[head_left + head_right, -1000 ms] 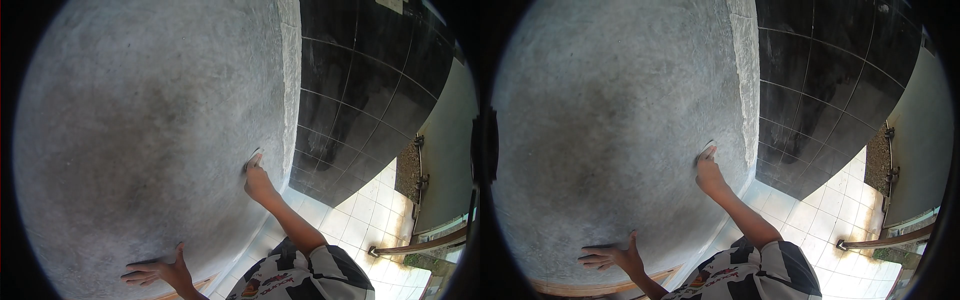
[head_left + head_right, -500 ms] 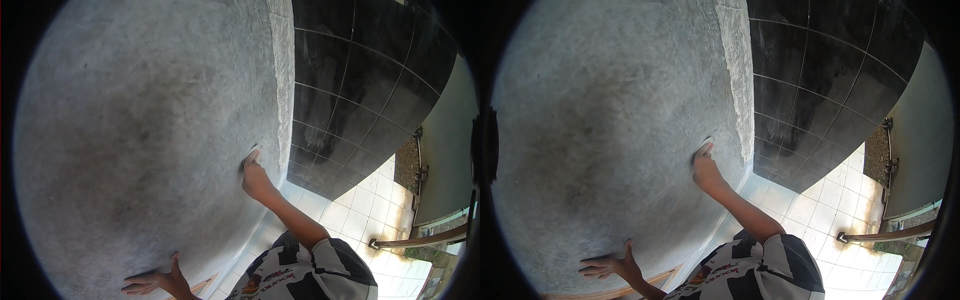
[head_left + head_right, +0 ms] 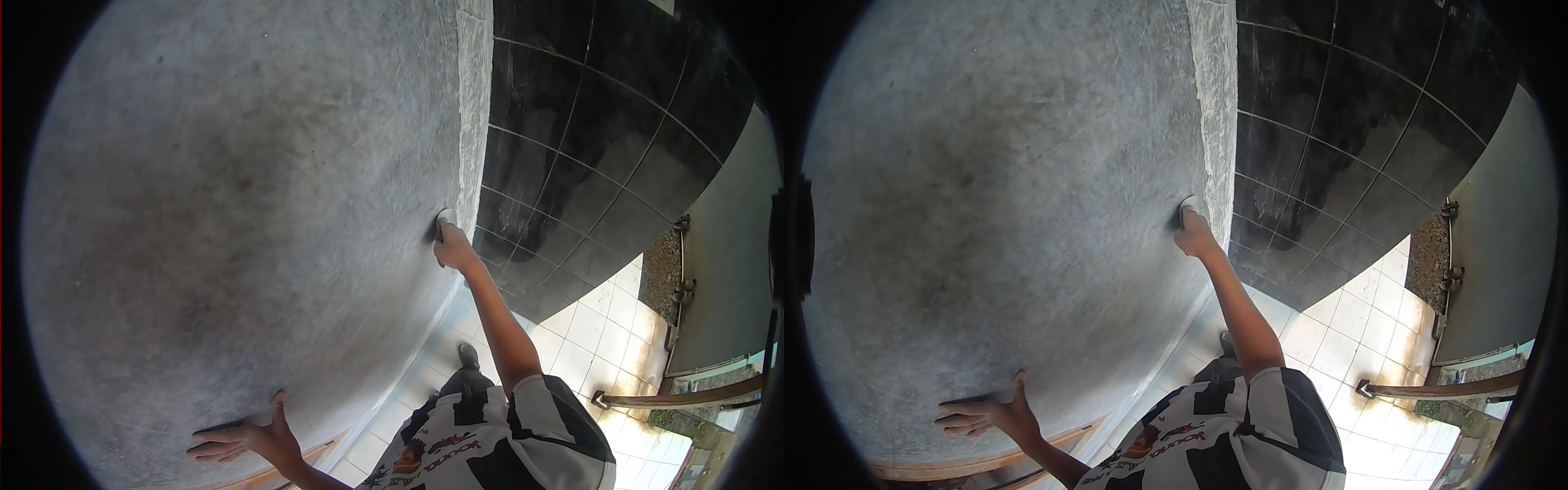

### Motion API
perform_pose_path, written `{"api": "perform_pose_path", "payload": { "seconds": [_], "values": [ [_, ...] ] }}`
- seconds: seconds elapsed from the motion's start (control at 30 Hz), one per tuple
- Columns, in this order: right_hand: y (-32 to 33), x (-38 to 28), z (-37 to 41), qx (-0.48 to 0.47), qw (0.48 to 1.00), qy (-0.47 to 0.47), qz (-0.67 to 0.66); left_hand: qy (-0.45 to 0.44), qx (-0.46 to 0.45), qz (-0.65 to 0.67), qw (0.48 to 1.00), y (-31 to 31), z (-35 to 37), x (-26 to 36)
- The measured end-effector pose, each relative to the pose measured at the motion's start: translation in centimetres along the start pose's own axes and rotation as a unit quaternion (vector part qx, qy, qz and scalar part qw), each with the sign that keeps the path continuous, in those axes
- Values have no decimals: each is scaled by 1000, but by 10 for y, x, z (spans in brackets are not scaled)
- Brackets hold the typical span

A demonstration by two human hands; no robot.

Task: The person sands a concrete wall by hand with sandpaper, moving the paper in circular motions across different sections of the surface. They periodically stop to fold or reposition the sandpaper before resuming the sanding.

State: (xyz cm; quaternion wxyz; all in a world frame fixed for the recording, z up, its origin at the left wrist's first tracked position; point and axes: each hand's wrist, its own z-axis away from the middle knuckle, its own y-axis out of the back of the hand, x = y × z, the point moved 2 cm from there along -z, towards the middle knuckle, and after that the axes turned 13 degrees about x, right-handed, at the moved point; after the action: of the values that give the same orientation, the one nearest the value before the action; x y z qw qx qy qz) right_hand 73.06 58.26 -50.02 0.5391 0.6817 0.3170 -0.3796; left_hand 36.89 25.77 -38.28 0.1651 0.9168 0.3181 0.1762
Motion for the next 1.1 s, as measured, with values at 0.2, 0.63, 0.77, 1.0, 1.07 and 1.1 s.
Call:
{"api": "perform_pose_path", "payload": {
  "seconds": [0.2,0.63,0.77,1.0,1.07,1.1],
  "values": [
    [-34,-44,74,85,985,150,20,-7,-15,-3,1000,-4,4,1],
    [-13,-61,29,-70,996,-46,4,-19,-18,8,1000,-8,6,-2],
    [-54,-50,60,92,977,188,42,-51,4,27,998,-10,11,-3],
    [-81,87,14,-87,990,-32,-102,-85,-29,55,994,6,23,-15],
    [-72,83,59,-216,973,11,-73,-80,-46,42,995,29,34,-18],
    [-72,83,82,-267,961,15,-66,-29,-64,113,991,41,40,-15]
  ]
}}
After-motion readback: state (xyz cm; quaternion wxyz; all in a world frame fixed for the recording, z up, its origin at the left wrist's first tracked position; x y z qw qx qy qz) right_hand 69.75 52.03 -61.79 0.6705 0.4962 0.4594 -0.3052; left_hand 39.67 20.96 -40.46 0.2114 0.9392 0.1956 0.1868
